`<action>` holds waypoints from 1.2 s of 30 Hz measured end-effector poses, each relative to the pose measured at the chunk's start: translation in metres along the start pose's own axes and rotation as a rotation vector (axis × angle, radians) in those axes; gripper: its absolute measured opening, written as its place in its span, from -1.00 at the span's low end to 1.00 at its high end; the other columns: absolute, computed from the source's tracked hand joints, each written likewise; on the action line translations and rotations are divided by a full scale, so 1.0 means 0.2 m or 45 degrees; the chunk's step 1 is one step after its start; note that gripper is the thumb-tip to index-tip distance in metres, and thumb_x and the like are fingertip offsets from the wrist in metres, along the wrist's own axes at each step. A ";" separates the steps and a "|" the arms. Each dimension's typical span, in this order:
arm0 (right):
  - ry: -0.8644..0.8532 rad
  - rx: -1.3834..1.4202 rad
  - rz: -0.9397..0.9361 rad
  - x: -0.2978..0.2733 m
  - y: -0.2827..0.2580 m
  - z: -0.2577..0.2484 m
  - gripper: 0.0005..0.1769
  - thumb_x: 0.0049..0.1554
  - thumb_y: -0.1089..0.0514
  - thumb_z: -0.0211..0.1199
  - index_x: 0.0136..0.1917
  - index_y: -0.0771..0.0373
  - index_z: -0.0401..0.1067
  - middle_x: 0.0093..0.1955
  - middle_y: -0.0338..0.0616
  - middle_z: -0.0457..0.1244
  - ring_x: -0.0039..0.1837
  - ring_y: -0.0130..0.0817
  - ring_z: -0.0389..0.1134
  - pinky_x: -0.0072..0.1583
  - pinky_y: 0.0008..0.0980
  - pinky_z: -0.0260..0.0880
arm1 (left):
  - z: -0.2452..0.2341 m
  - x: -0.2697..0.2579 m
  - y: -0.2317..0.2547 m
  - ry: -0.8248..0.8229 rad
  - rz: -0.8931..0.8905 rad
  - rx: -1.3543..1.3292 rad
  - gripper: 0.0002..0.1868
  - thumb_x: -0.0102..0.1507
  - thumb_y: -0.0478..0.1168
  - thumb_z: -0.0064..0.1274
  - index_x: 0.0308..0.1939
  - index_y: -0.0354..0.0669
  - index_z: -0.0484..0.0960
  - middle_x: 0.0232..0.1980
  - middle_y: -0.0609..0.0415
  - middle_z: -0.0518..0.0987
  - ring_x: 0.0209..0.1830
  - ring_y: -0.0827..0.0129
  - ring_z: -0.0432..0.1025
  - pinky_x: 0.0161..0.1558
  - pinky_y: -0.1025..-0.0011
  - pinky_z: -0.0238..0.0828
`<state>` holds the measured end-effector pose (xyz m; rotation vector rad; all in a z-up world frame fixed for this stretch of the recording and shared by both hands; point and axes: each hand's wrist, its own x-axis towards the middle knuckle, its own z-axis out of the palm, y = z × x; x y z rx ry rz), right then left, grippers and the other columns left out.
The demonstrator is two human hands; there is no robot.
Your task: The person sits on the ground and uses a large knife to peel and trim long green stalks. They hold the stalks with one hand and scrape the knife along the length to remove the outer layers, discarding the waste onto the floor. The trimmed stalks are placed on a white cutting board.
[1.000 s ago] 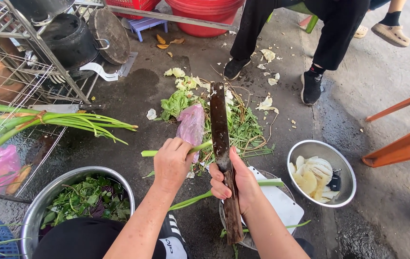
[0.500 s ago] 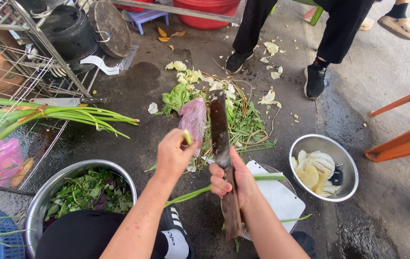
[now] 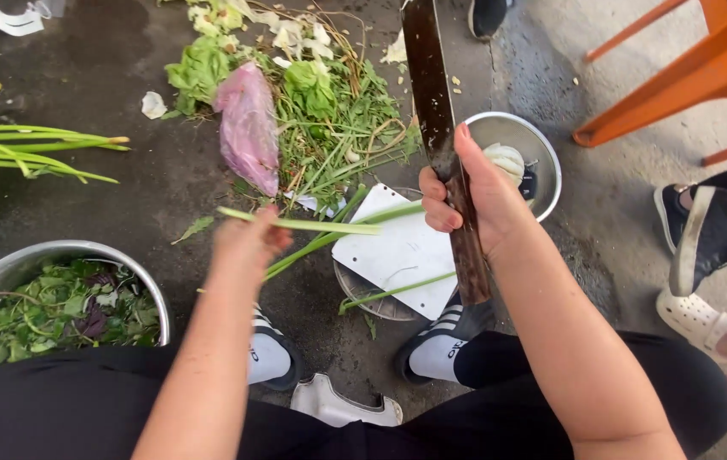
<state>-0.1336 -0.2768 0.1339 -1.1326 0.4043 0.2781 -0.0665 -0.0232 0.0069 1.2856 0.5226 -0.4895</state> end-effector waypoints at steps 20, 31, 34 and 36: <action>0.173 0.298 -0.098 -0.10 0.18 -0.15 -0.33 0.13 -0.41 -0.14 -0.41 0.22 0.13 -0.54 -0.23 -0.08 -0.64 -0.44 -0.04 -0.49 -0.53 0.04 | 0.53 -0.09 -0.96 -0.643 0.560 1.945 -0.75 0.12 -0.08 0.11 -0.21 -0.09 0.54 -0.20 0.04 0.42 -0.15 0.09 0.46 -0.16 0.16 0.46; -0.070 0.478 -0.074 -0.08 0.05 -0.03 -0.79 0.29 -0.06 -0.20 -0.11 0.06 0.04 -0.47 -0.14 0.04 -0.63 -0.44 -0.07 -0.52 -0.51 -0.17 | 0.46 -0.09 -0.39 -1.081 0.254 2.283 -0.69 0.17 0.03 -0.16 -0.12 -0.02 0.30 -0.01 -0.04 0.45 0.05 0.02 0.34 -0.06 0.12 0.22; -0.072 0.461 -0.101 0.00 0.07 0.03 -0.80 0.29 -0.03 -0.21 -0.09 0.09 0.00 -0.46 -0.12 0.03 -0.64 -0.43 -0.06 -0.52 -0.51 -0.23 | 0.24 0.08 -0.05 -0.626 0.341 1.974 -0.80 0.13 -0.01 -0.15 -0.27 0.08 0.50 -0.12 0.05 0.60 -0.07 0.12 0.46 -0.12 0.23 0.33; -0.075 0.226 -0.123 0.09 0.13 0.08 -0.36 0.24 -0.22 -0.28 -0.45 0.28 0.11 -0.57 -0.19 -0.01 -0.64 -0.45 -0.10 -0.51 -0.50 -0.18 | 0.02 0.30 0.15 -0.275 0.655 1.655 -0.76 0.11 -0.03 0.06 -0.22 0.01 0.63 -0.25 0.05 0.66 -0.22 0.21 0.53 -0.16 0.27 0.38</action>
